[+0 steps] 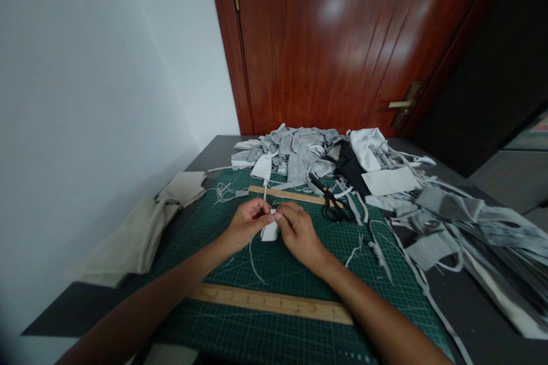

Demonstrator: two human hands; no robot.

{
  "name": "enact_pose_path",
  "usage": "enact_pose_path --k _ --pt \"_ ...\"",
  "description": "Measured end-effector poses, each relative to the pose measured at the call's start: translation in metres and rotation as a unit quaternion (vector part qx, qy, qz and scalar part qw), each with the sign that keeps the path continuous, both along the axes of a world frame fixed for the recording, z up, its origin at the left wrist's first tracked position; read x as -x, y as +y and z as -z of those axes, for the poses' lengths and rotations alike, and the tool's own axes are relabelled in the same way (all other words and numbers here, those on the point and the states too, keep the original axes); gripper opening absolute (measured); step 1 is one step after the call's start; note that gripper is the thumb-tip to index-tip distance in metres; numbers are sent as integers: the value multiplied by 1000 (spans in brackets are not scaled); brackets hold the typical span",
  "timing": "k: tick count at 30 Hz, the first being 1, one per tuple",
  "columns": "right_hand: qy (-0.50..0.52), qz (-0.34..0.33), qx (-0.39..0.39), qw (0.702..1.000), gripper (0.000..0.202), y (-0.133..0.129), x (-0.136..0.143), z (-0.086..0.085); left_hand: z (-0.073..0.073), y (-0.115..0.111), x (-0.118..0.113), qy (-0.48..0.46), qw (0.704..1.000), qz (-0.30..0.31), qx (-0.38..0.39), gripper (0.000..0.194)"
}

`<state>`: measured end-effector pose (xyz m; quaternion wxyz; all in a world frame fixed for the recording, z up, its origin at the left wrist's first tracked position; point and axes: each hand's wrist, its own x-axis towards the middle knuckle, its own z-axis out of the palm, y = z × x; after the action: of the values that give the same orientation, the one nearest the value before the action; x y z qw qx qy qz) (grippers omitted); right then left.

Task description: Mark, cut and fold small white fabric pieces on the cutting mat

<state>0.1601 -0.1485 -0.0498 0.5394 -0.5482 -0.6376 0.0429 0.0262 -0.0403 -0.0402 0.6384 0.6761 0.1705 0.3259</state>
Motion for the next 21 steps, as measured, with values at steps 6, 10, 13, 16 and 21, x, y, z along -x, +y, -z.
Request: enact_pose_path --k 6,10,13,16,21 --pt "14 24 -6 1000 26 -1 3 0 4 0 -1 -18 999 12 24 47" --pt "44 31 -16 998 21 -1 4 1 5 0 -1 -20 1000 -4 19 45" --pt "88 30 -13 996 19 2 4 5 6 0 0 -18 999 -13 35 45" --pt "185 35 -12 982 15 7 6 10 6 0 0 -30 997 -25 60 44" --pt "360 -16 21 933 35 10 11 9 5 -2 0 -55 994 -45 80 43"
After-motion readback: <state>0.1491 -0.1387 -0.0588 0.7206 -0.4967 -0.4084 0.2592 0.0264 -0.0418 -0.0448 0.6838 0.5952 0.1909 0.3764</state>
